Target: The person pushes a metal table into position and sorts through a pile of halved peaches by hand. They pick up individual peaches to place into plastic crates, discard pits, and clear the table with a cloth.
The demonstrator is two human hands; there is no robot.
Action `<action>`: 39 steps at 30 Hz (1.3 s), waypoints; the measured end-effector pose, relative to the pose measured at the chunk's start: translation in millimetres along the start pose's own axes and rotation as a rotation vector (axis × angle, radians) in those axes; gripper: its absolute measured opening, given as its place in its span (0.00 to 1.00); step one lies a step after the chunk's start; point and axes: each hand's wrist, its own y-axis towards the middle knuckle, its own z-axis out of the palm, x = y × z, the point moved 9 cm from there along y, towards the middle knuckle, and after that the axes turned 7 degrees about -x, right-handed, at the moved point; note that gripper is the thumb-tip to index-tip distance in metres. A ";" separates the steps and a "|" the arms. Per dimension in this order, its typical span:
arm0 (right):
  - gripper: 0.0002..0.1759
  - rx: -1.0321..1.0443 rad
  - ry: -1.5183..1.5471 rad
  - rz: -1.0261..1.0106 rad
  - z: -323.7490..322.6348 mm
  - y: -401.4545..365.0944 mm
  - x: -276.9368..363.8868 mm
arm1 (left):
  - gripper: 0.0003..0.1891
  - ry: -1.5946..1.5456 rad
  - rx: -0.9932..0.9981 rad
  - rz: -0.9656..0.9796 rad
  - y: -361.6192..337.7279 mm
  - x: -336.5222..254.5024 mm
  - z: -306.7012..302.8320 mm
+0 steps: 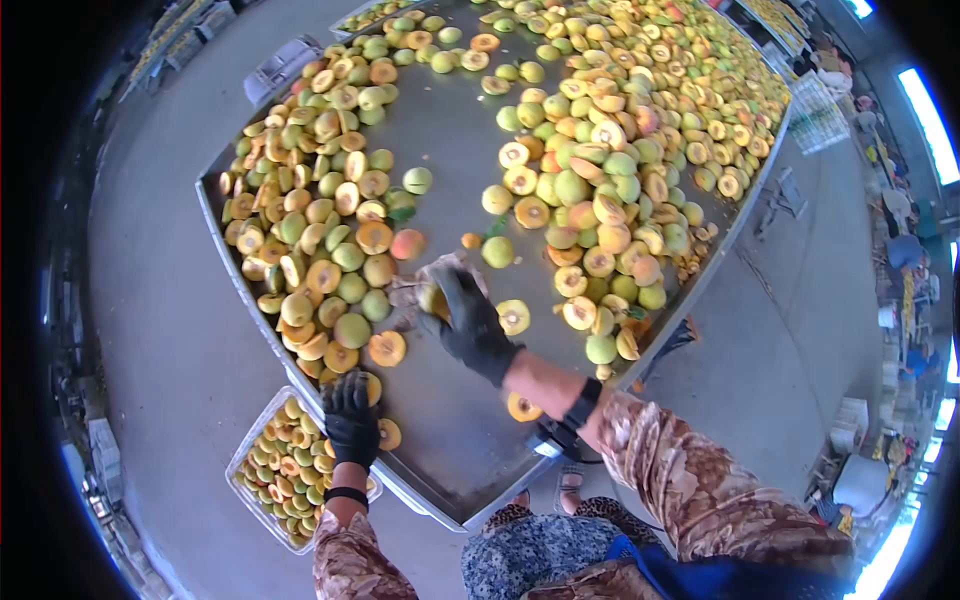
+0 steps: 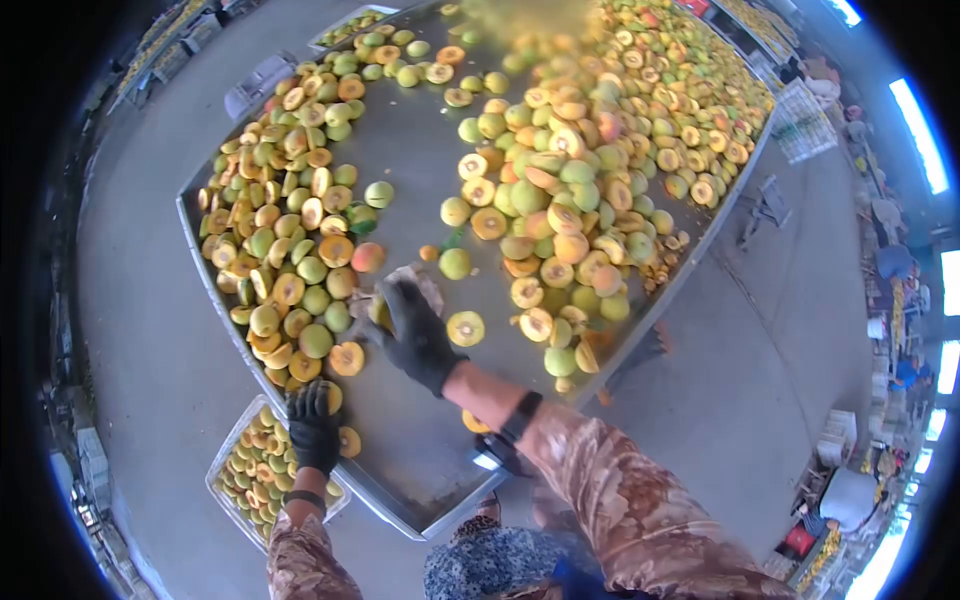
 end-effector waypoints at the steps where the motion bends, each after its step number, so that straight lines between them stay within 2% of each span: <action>1: 0.40 -0.084 0.092 0.030 -12.1 29.5 2.0 | 0.34 -0.003 -0.016 0.006 -1.0 0.4 1.0; 3: 0.41 -0.215 -0.052 -0.095 -42.9 62.2 11.9 | 0.34 0.012 -0.010 -0.006 -2.0 4.0 6.1; 5: 0.38 -0.140 -0.072 -0.058 -64.3 49.1 -3.3 | 0.34 0.046 0.004 -0.004 -2.7 9.1 13.4; 7: 0.29 -0.016 -0.054 -0.007 -92.2 5.2 -19.2 | 0.34 0.051 0.016 0.004 -0.7 5.9 12.3; 9: 0.21 -0.011 0.034 0.372 -124.6 -71.0 -89.3 | 0.35 0.043 0.027 0.016 2.0 -0.7 4.1; 11: 0.18 -0.008 -0.323 0.366 -174.8 -114.0 -102.1 | 0.36 0.036 0.038 -0.012 7.6 2.6 8.3; 12: 0.18 0.016 -0.314 0.399 -171.2 -138.4 -93.5 | 0.36 0.021 0.045 -0.010 1.2 1.3 6.8; 14: 0.24 0.242 -0.222 0.250 -137.0 -166.2 -63.0 | 0.38 0.053 0.052 -0.003 1.3 0.4 8.4; 16: 0.31 0.419 -0.342 0.184 -95.1 -171.4 -22.5 | 0.38 0.067 0.071 0.008 0.3 1.9 11.7; 17: 0.36 0.511 -0.429 0.189 -75.5 -186.1 -24.7 | 0.38 0.074 0.062 0.007 -3.5 4.9 13.9; 18: 0.36 0.436 -0.550 0.028 -63.6 -188.6 -25.1 | 0.39 0.071 0.044 0.012 -3.5 6.3 17.1; 19: 0.35 0.430 -0.569 -0.026 -49.3 -198.7 -39.3 | 0.40 0.101 0.058 0.010 -3.2 7.3 20.2; 21: 0.36 0.390 -0.351 0.237 -34.7 -180.1 -55.6 | 0.40 0.100 0.062 0.009 -1.8 8.5 21.2; 22: 0.36 0.383 -0.365 0.241 -28.7 -160.2 -53.7 | 0.37 0.102 0.093 -0.013 -2.9 10.7 22.9; 23: 0.37 0.289 -0.177 0.332 -31.3 -129.1 -52.1 | 0.36 0.087 0.093 -0.012 -1.6 7.8 20.5; 24: 0.39 0.191 0.012 0.421 -40.7 -102.2 -48.8 | 0.36 0.086 0.086 -0.024 -2.5 7.3 20.3; 25: 0.39 0.185 0.002 0.421 -51.7 -75.1 -37.9 | 0.35 0.087 0.076 -0.034 -1.7 8.3 19.7; 27: 0.44 -0.044 0.047 0.200 -94.5 -21.3 -1.6 | 0.35 0.082 0.075 -0.023 -0.7 8.3 19.4; 29: 0.46 -0.021 -0.133 0.149 -126.1 -32.0 -19.5 | 0.38 0.061 0.053 0.027 -0.8 5.9 18.6; 32: 0.35 0.039 -0.471 0.257 -194.3 -77.3 -75.9 | 0.38 0.058 0.053 0.018 2.0 3.2 15.9; 33: 0.32 -0.023 -0.626 0.253 -223.4 -95.9 -94.7 | 0.39 0.068 0.057 0.005 1.6 3.4 15.8; 34: 0.37 0.067 -0.738 0.392 -245.0 -110.6 -117.3 | 0.39 0.072 0.056 0.009 1.2 4.0 16.1; 35: 0.44 0.149 -0.782 0.414 -257.6 -118.3 -128.6 | 0.39 0.075 0.059 0.009 0.8 4.5 16.2; 37: 0.53 0.274 -0.837 0.449 -259.2 -131.8 -143.3 | 0.39 0.072 0.063 0.007 1.0 4.4 16.0; 38: 0.53 0.272 -0.833 0.448 -256.2 -136.5 -147.5 | 0.39 0.077 0.062 0.007 0.4 4.0 14.3; 39: 0.55 0.351 -0.983 0.373 -247.9 -136.1 -144.4 | 0.39 0.071 0.071 0.001 -0.1 3.5 13.5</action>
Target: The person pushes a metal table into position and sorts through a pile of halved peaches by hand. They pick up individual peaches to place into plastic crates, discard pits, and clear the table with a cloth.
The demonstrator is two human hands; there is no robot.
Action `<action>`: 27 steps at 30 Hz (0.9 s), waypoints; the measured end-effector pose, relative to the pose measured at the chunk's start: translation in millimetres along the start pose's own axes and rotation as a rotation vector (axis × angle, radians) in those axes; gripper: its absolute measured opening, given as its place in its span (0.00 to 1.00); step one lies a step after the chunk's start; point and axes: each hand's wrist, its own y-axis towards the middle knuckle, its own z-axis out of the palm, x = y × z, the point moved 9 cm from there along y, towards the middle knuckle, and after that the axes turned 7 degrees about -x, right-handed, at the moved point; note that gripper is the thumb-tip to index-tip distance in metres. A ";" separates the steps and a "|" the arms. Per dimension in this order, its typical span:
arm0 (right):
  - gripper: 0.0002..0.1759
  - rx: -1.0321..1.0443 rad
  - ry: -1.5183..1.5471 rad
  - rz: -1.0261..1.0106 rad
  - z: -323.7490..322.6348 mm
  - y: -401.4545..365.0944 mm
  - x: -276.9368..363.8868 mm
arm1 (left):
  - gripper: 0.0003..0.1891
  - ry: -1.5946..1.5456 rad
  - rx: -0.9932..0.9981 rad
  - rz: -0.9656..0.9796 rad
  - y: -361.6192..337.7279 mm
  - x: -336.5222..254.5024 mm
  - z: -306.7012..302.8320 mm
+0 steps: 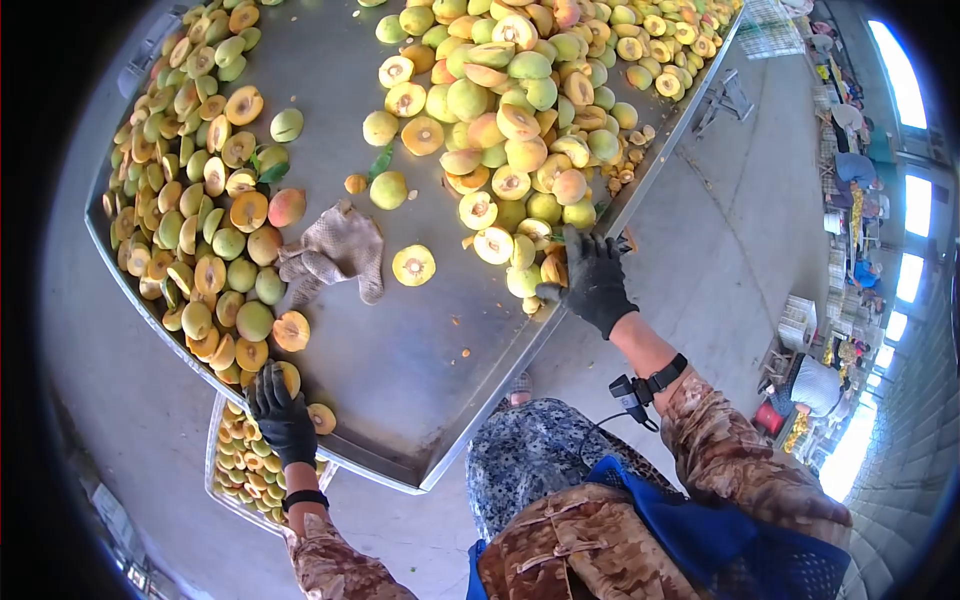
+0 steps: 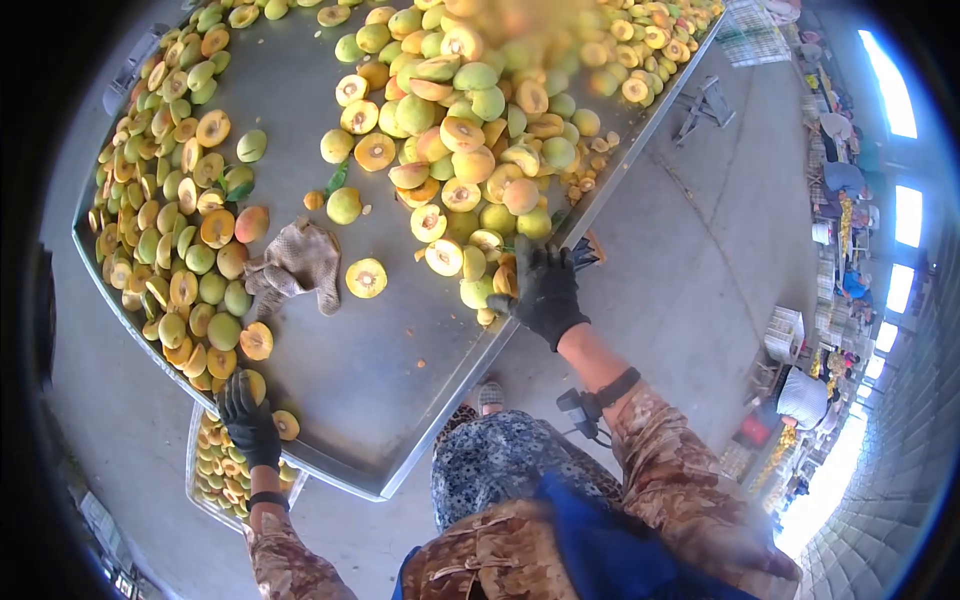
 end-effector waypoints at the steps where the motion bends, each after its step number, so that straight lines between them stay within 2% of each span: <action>1: 0.57 0.008 -0.172 -0.062 0.7 0.8 6.7 | 0.38 -0.008 0.005 -0.002 3.2 -0.9 0.6; 4: 0.60 0.092 -0.159 0.048 9.0 5.2 13.3 | 0.38 -0.005 -0.006 -0.005 3.0 0.9 3.7; 6: 0.58 0.136 -0.033 0.100 16.9 12.4 24.0 | 0.37 0.002 0.030 -0.014 4.1 -1.0 -0.8; 8: 0.55 -0.080 0.192 0.051 24.6 13.5 46.3 | 0.36 0.003 0.032 -0.017 5.8 -2.5 -3.7; 11: 0.53 -0.193 0.379 -0.122 42.9 20.9 112.0 | 0.34 -0.009 0.005 -0.002 -4.3 7.9 11.7; 14: 0.53 -0.074 0.442 -0.168 59.3 58.4 194.8 | 0.30 0.001 0.021 -0.016 -1.5 4.8 7.0; 18: 0.53 -0.273 0.520 -0.301 29.5 118.8 261.3 | 0.25 0.041 -0.034 0.041 -5.8 7.3 11.5; 20: 0.53 -0.197 0.613 -0.257 -6.0 131.8 257.6 | 0.25 0.037 -0.050 0.052 -3.9 4.7 11.7; 22: 0.53 -0.279 0.635 -0.327 -45.8 128.1 230.6 | 0.27 0.001 -0.001 -0.024 -3.1 7.6 9.9; 24: 0.49 -0.378 0.651 -0.291 -54.7 113.4 177.1 | 0.28 0.010 -0.023 -0.013 -7.1 15.0 13.6; 26: 0.45 -0.496 0.587 -0.079 -61.9 99.3 100.4 | 0.28 -0.026 -0.008 -0.026 -5.8 10.4 10.0; 27: 0.42 -0.467 0.586 0.041 -63.4 97.7 60.3 | 0.28 -0.030 -0.007 -0.036 -4.8 8.7 7.4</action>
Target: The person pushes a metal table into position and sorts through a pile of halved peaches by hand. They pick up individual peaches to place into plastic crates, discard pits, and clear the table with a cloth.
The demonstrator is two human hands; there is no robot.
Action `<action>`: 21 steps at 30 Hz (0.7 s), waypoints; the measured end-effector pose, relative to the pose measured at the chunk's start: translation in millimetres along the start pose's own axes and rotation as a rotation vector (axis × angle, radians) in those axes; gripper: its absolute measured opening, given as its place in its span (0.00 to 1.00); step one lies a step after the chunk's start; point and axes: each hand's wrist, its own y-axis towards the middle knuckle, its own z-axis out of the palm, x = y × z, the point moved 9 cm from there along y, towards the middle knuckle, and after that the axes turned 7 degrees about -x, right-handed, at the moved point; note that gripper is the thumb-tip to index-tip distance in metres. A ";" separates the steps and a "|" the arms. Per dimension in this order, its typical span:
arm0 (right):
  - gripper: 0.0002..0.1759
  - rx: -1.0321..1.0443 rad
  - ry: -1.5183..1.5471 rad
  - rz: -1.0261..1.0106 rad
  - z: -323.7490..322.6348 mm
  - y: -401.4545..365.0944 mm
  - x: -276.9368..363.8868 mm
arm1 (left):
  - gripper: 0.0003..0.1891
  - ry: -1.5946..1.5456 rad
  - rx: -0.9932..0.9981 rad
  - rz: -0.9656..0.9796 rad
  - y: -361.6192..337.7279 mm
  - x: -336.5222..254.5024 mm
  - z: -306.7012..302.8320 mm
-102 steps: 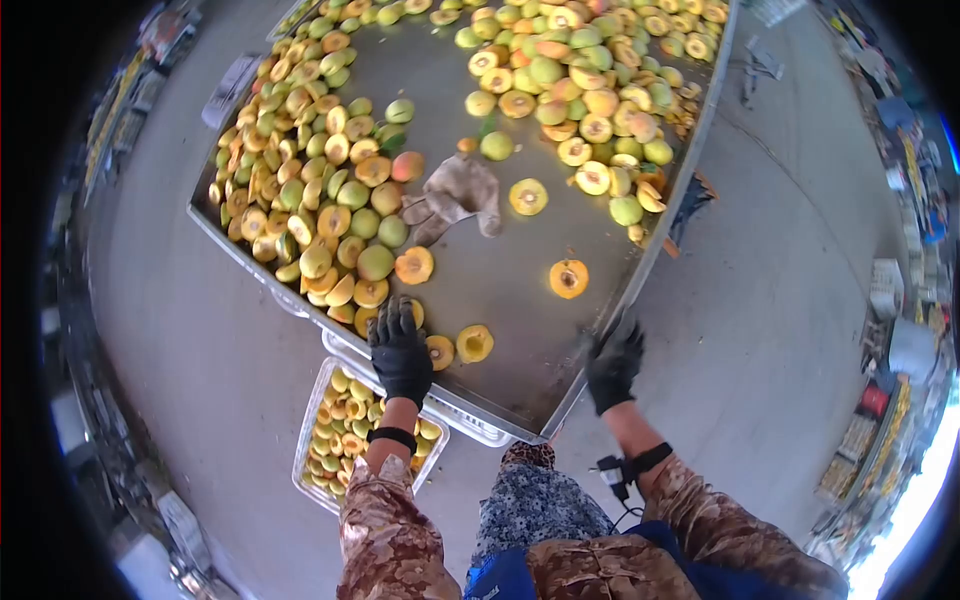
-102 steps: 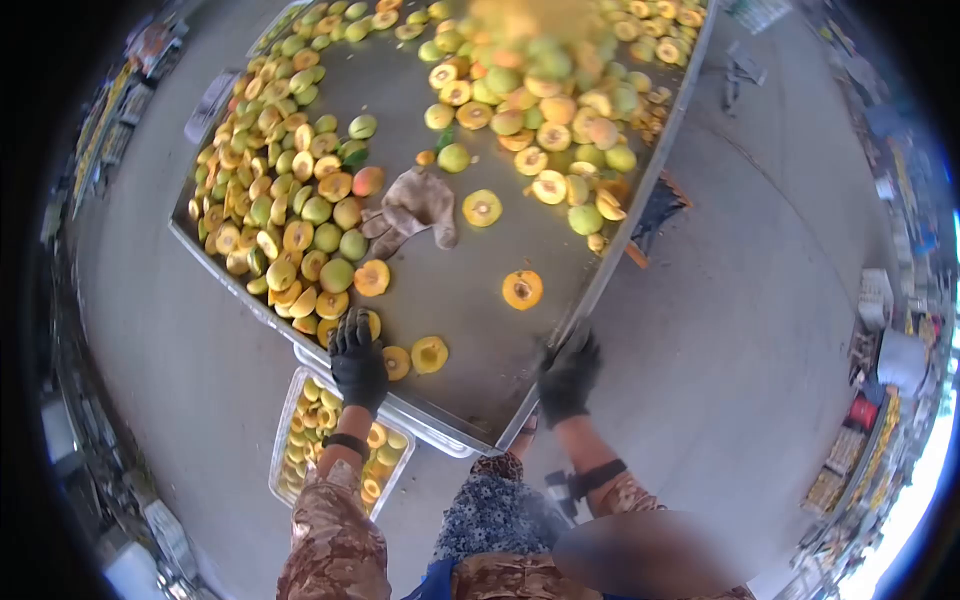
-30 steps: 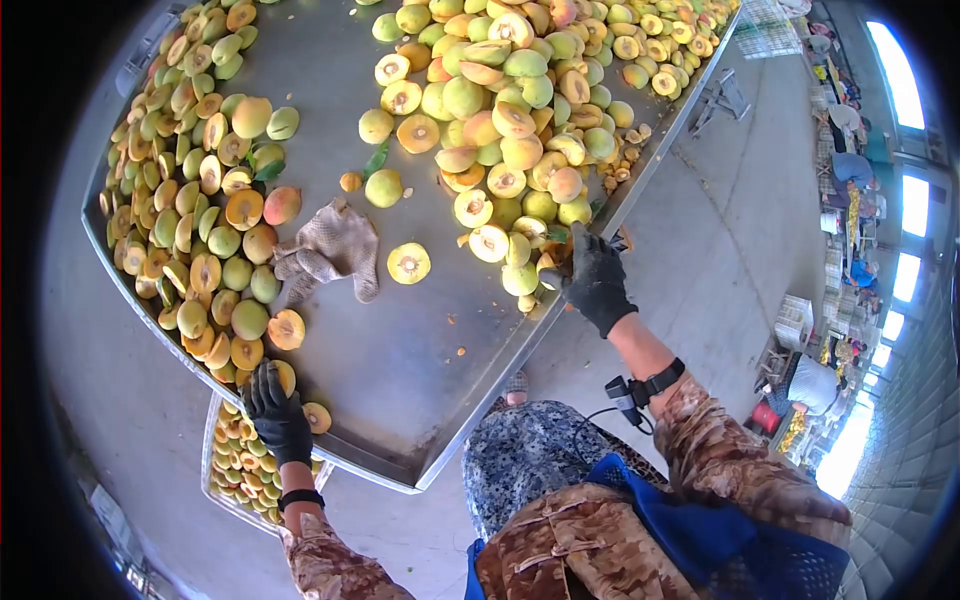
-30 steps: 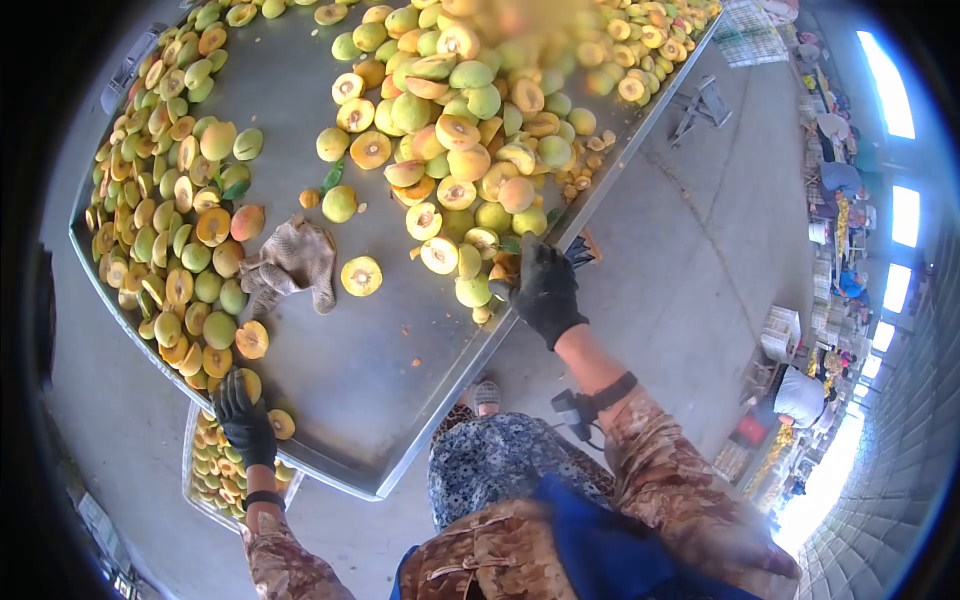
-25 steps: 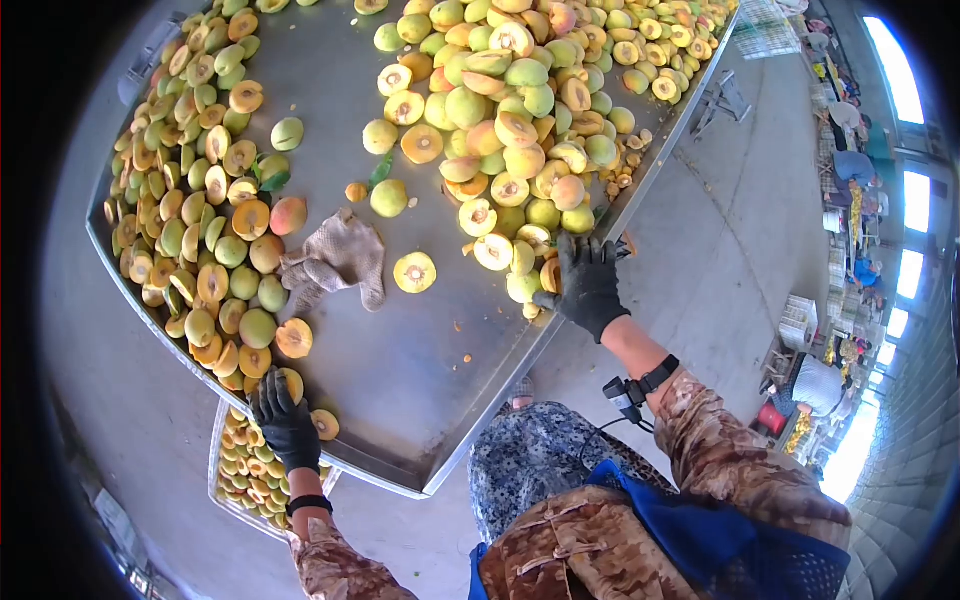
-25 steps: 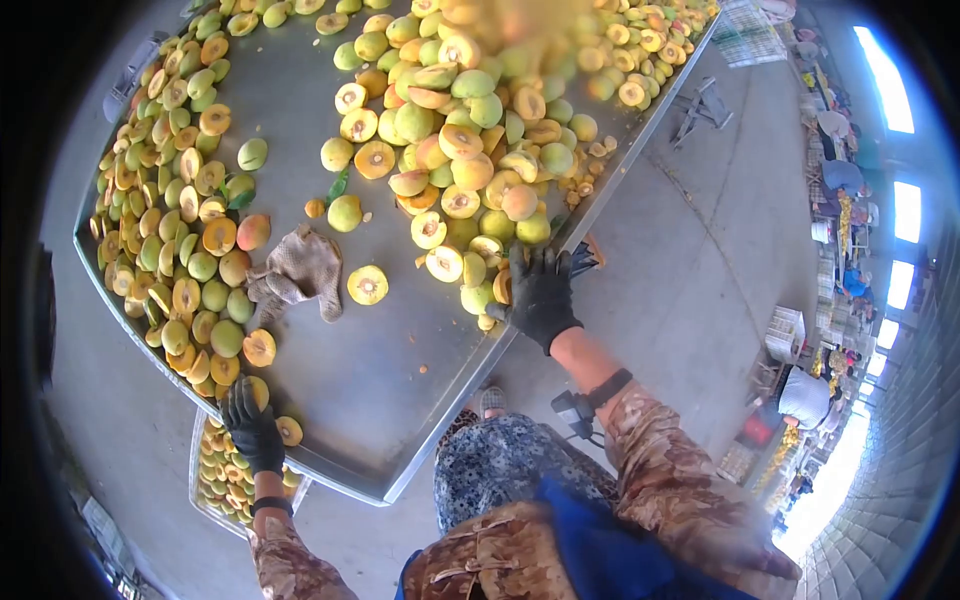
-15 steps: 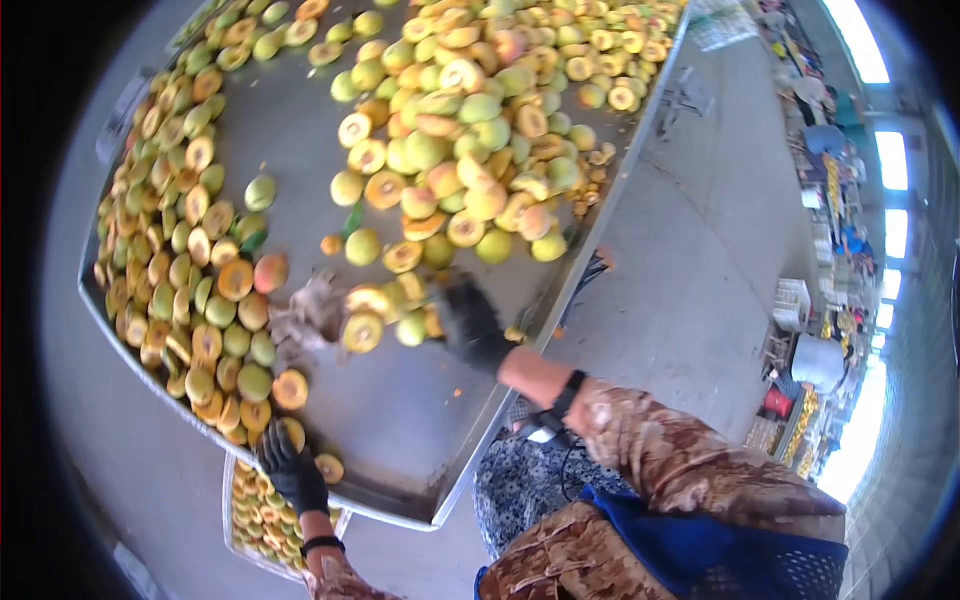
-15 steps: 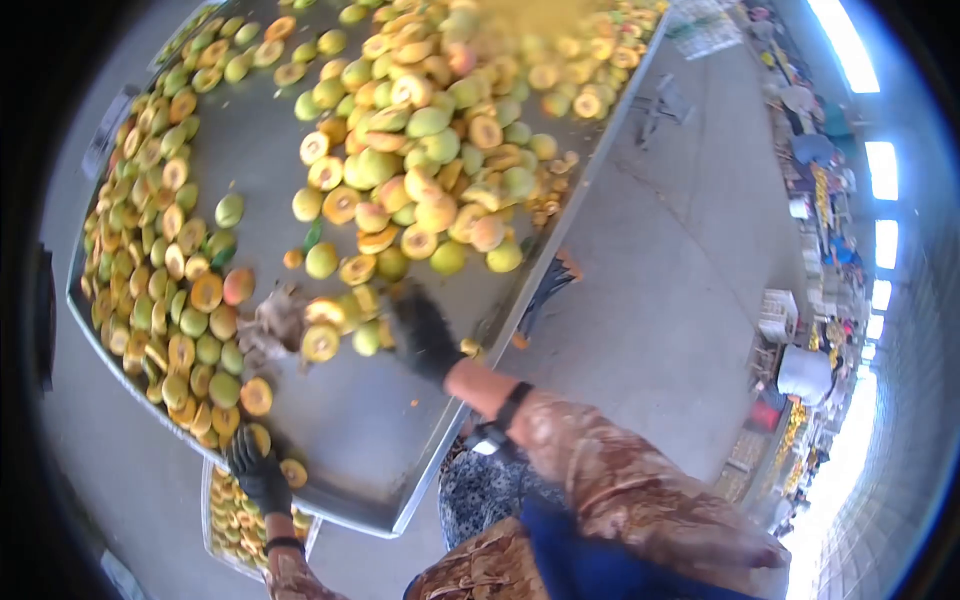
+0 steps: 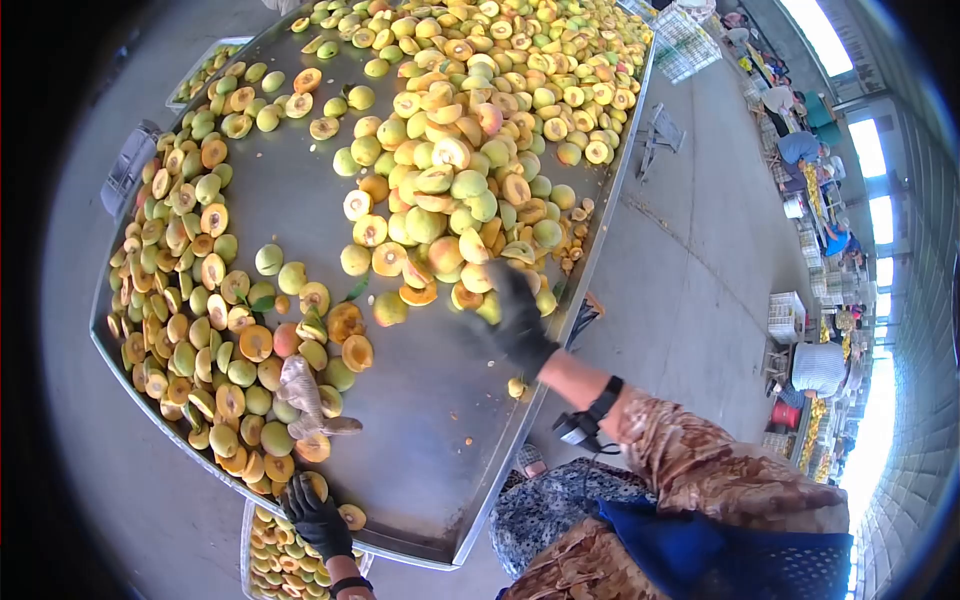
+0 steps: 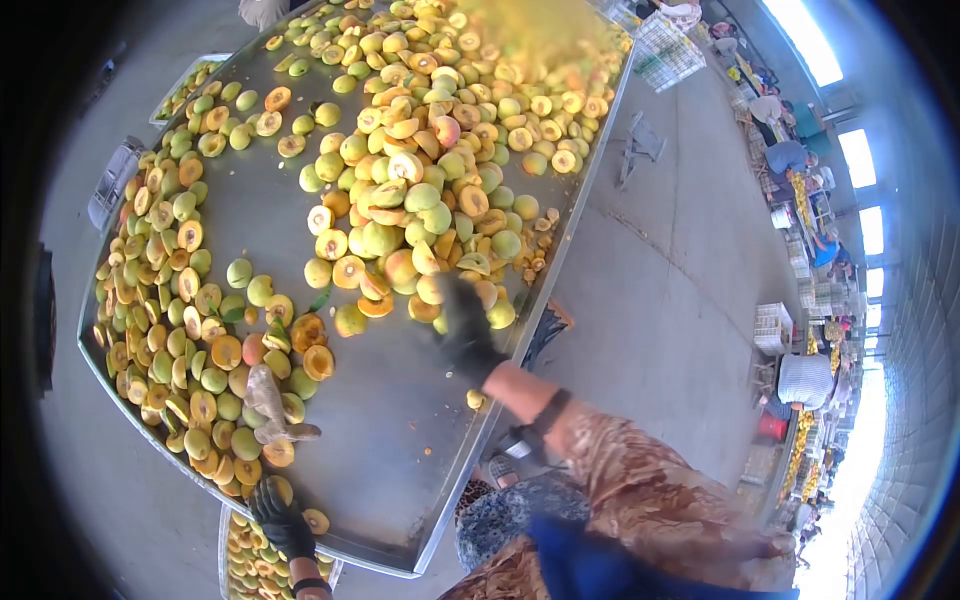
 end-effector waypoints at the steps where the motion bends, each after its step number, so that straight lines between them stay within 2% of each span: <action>1: 0.43 -0.069 -0.181 0.099 -24.0 3.8 -33.9 | 0.28 -0.005 0.002 -0.002 1.6 -0.2 -0.7; 3: 0.45 -0.110 -0.288 0.365 -42.9 0.1 -125.3 | 0.29 -0.006 0.003 0.027 2.7 -3.3 -3.0; 4: 0.45 -0.111 -0.284 0.359 -39.0 3.5 -150.8 | 0.29 -0.004 -0.001 0.022 2.1 -3.3 -4.4; 5: 0.46 -0.126 -0.094 0.629 -30.4 1.0 -193.1 | 0.30 -0.011 0.002 0.011 2.1 -3.4 -4.1; 6: 0.48 -0.134 0.103 0.895 -20.4 -1.5 -209.3 | 0.31 -0.018 0.006 0.000 4.0 -4.8 -4.1; 9: 0.49 -0.099 0.149 0.790 -4.3 7.6 -196.3 | 0.31 0.018 0.023 -0.021 4.4 -7.4 -4.0; 11: 0.45 -0.074 0.093 0.724 9.3 4.7 -185.6 | 0.33 0.091 0.047 0.015 -2.8 -0.8 9.7; 12: 0.44 0.007 0.229 0.785 25.3 2.0 -176.9 | 0.34 0.119 0.052 0.000 -2.8 -8.0 9.0; 13: 0.43 -0.066 0.333 0.696 43.5 7.6 -169.6 | 0.34 0.154 0.051 -0.012 1.7 -13.3 7.7; 14: 0.43 0.004 0.250 0.789 54.0 10.7 -158.8 | 0.34 0.166 0.053 -0.008 5.5 -24.2 9.2; 15: 0.44 -0.024 0.297 0.721 62.4 22.2 -142.6 | 0.35 0.167 0.023 -0.099 5.6 -31.9 8.5; 16: 0.45 0.018 0.320 0.762 78.8 28.2 -133.8 | 0.35 0.171 -0.012 -0.193 5.3 -37.9 8.9; 17: 0.47 0.165 0.285 0.783 91.9 39.0 -118.8 | 0.35 0.187 -0.009 -0.193 5.4 -50.7 12.3; 18: 0.49 0.128 0.337 0.680 103.8 50.6 -99.7 | 0.37 0.035 -0.028 -0.414 -3.1 -47.1 16.2; 19: 0.51 0.341 0.428 0.713 131.3 55.0 -90.9 | 0.38 -0.120 -0.046 -0.628 -15.2 -44.3 25.9; 20: 0.54 0.497 0.321 0.585 146.6 72.4 -74.0 | 0.39 -0.140 -0.073 -0.692 -29.5 -43.1 41.3; 21: 0.55 0.435 0.324 0.483 176.7 75.7 -70.6 | 0.39 -0.130 -0.068 -0.677 -22.8 -63.6 40.2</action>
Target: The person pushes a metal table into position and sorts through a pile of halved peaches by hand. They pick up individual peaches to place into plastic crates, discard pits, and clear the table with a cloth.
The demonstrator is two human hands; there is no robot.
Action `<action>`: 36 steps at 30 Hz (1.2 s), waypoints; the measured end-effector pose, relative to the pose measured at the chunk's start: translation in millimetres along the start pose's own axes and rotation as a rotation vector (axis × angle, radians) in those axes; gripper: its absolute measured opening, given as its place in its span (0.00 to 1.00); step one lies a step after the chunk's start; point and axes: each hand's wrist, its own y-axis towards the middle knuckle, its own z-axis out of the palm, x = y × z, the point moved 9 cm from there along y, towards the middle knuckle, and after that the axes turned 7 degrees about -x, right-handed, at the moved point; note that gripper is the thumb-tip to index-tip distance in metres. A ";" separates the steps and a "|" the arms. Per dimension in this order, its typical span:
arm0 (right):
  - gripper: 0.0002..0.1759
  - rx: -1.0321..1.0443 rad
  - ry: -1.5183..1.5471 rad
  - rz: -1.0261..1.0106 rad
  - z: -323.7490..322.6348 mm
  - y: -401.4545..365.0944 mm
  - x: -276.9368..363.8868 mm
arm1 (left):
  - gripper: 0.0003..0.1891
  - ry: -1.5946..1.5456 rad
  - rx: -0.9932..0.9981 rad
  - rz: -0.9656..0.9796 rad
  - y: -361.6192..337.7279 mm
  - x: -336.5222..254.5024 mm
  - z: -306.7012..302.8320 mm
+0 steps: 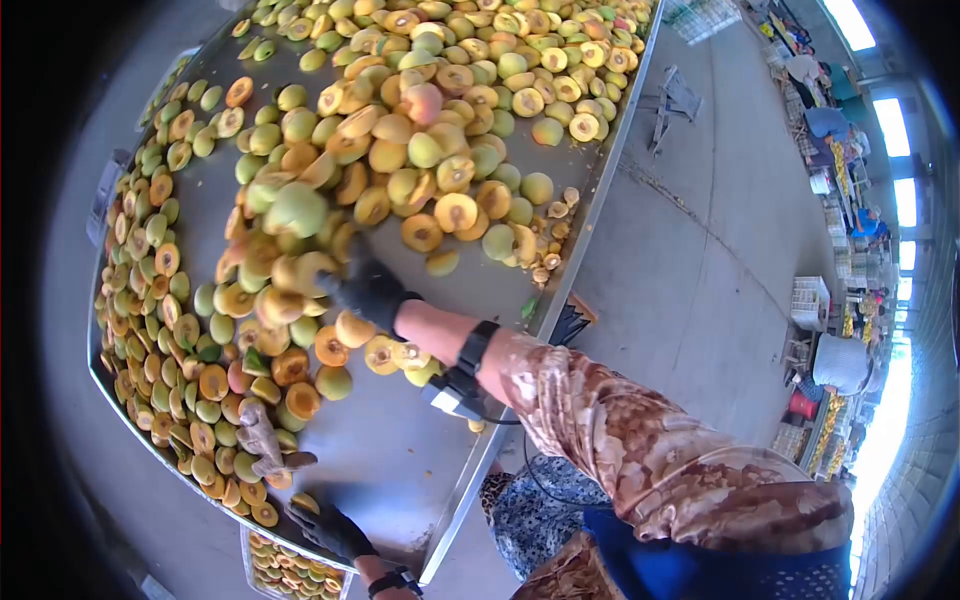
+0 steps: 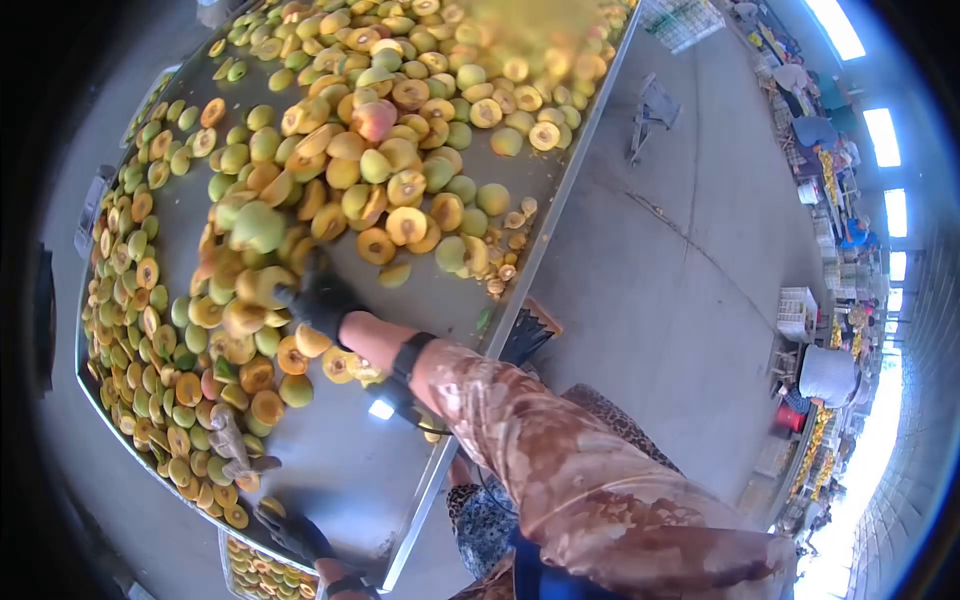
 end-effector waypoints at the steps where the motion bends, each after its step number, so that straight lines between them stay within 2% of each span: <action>1: 0.53 0.198 0.048 -0.090 2.5 3.0 24.3 | 0.38 0.254 -0.046 -0.061 -13.2 -24.8 -5.8; 2: 0.45 0.358 0.012 -0.197 -21.2 -5.2 61.4 | 0.38 0.513 -0.092 -0.121 -25.1 -48.0 -15.3; 3: 0.40 0.280 0.021 -0.295 -54.8 -5.9 73.7 | 0.38 0.525 -0.103 -0.156 -32.7 -69.4 -10.6; 4: 0.34 0.203 0.026 -0.393 -84.0 -7.2 78.4 | 0.37 0.427 -0.261 0.066 -39.1 -80.8 5.2; 5: 0.29 -0.048 0.066 -0.561 -122.8 -4.8 66.0 | 0.35 0.192 -0.179 0.000 -40.6 -131.2 6.6; 6: 0.26 -0.099 0.057 -0.474 -155.7 5.0 30.0 | 0.33 0.010 -0.232 0.124 -45.1 -193.4 3.4; 7: 0.27 -0.262 -0.091 -0.517 -213.2 1.2 19.0 | 0.35 -0.076 -0.181 0.256 -47.8 -249.0 10.7; 8: 0.28 -0.227 -0.365 -0.382 -246.5 21.5 -17.0 | 0.35 -0.161 -0.064 0.363 -57.3 -312.3 15.9; 9: 0.29 -0.315 -0.642 -0.410 -283.6 25.7 -38.4 | 0.35 -0.328 0.016 0.453 -67.4 -364.1 27.0; 10: 0.31 -0.388 -0.784 -0.365 -313.4 28.3 -56.8 | 0.34 -0.304 -0.002 0.699 -77.8 -423.1 27.5; 11: 0.30 -0.247 -0.893 -0.265 -326.2 36.8 -85.6 | 0.34 -0.383 0.087 0.791 -85.2 -475.6 32.8; 12: 0.28 -0.105 -0.999 -0.165 -331.3 42.8 -101.4 | 0.30 -0.365 0.175 0.981 -97.6 -519.2 42.2; 13: 0.28 -0.102 -0.995 -0.173 -329.3 52.6 -106.6 | 0.29 -0.374 0.136 1.119 -108.1 -550.7 61.2; 15: 0.29 0.087 -0.989 -0.174 -306.8 66.6 -128.4 | 0.29 -0.272 0.098 1.353 -113.6 -592.3 95.4; 16: 0.29 0.095 -0.989 -0.179 -303.0 69.6 -122.2 | 0.28 -0.193 -0.004 1.391 -103.1 -600.6 107.3; 18: 0.30 0.155 -0.895 -0.298 -289.1 66.1 -95.2 | 0.27 -0.294 0.073 1.336 -68.3 -602.9 119.8; 19: 0.30 0.109 -0.770 -0.334 -290.8 67.1 -92.9 | 0.27 -0.159 -0.042 1.343 -55.7 -595.2 131.5; 20: 0.30 0.110 -0.768 -0.336 -294.2 72.1 -99.5 | 0.26 -0.024 -0.161 1.346 -41.9 -586.5 141.6; 22: 0.33 0.105 0.024 -0.167 -308.4 85.6 -116.8 | 0.26 -0.015 -0.186 1.342 -4.0 -568.6 120.5; 23: 0.30 -0.002 0.016 -0.284 -327.3 85.1 -114.9 | 0.26 0.033 -0.218 1.362 9.3 -562.4 116.0; 24: 0.30 0.004 0.017 -0.279 -338.0 79.1 -120.3 | 0.26 0.079 -0.246 1.381 16.6 -556.2 113.3; 26: 0.19 -0.026 -0.639 -0.244 -356.6 66.2 -136.1 | 0.26 0.044 -0.195 1.384 10.0 -551.5 110.0; 28: 0.18 -0.011 -0.671 -0.282 -348.9 45.5 -145.0 | 0.27 -0.072 -0.116 1.166 -11.9 -546.9 97.1; 30: 0.18 -0.051 -0.780 -0.485 -334.2 21.0 -129.6 | 0.24 -0.312 0.164 0.952 -55.5 -532.8 117.8; 32: 0.18 -0.044 -0.848 -0.499 -318.8 8.3 -125.9 | 0.24 -0.556 0.607 0.525 -89.7 -529.2 155.7; 33: 0.18 -0.045 -0.828 -0.548 -313.0 2.4 -119.3 | 0.24 -0.562 0.601 0.523 -108.6 -537.6 161.5; 35: 0.17 -0.048 -0.831 -0.632 -289.7 -18.5 -112.7 | 0.22 -1.038 0.505 0.092 -119.3 -537.6 166.7; 36: 0.17 -0.052 -0.855 -0.661 -273.7 -36.6 -111.0 | 0.22 -1.058 0.500 0.094 -125.6 -548.2 153.0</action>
